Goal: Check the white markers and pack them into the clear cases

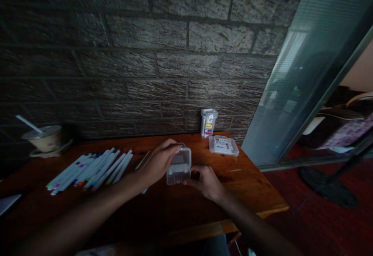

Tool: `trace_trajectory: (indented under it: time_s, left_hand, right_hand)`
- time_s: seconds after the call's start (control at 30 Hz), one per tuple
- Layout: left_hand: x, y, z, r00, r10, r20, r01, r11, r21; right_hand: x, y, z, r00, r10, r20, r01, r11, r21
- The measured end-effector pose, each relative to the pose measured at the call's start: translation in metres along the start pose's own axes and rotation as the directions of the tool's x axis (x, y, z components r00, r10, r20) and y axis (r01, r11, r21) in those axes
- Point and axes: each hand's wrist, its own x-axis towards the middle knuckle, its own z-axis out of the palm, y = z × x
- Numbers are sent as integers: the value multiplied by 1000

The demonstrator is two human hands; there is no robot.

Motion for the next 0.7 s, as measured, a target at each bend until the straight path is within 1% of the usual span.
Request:
trace_trajectory:
  time_s: [0.07,0.2,0.27,0.4,0.47,0.7]
  left_hand:
    - [-2,0,4,1000,0,9,0,1000,15]
    - [-5,0,9,1000,8,-11,-8,1000,-7]
    - [-6,2,7,1000,-4,-3,5,1000,22]
    - [-12,2,0,999,0,54,-9,985,172]
    - [-16,0,-2,998,6,65,-19,978,210]
    - [-24,2,-3,999,23,41,-31,980,198]
  right_hand:
    - [-1,1,1,1000,-5,24,6,1000,-30]
    - [-3,0,1,999,-10,36,12,998,-68]
    - [-4,0,0,999,-5,42,8,997,-80]
    - [-3,-1,-2,998,4,63,2,995,-96]
    - [-3,-1,-2,997,3,73,5,995,-103]
    - [-3,3,1,997,15,82,-4,992,-126]
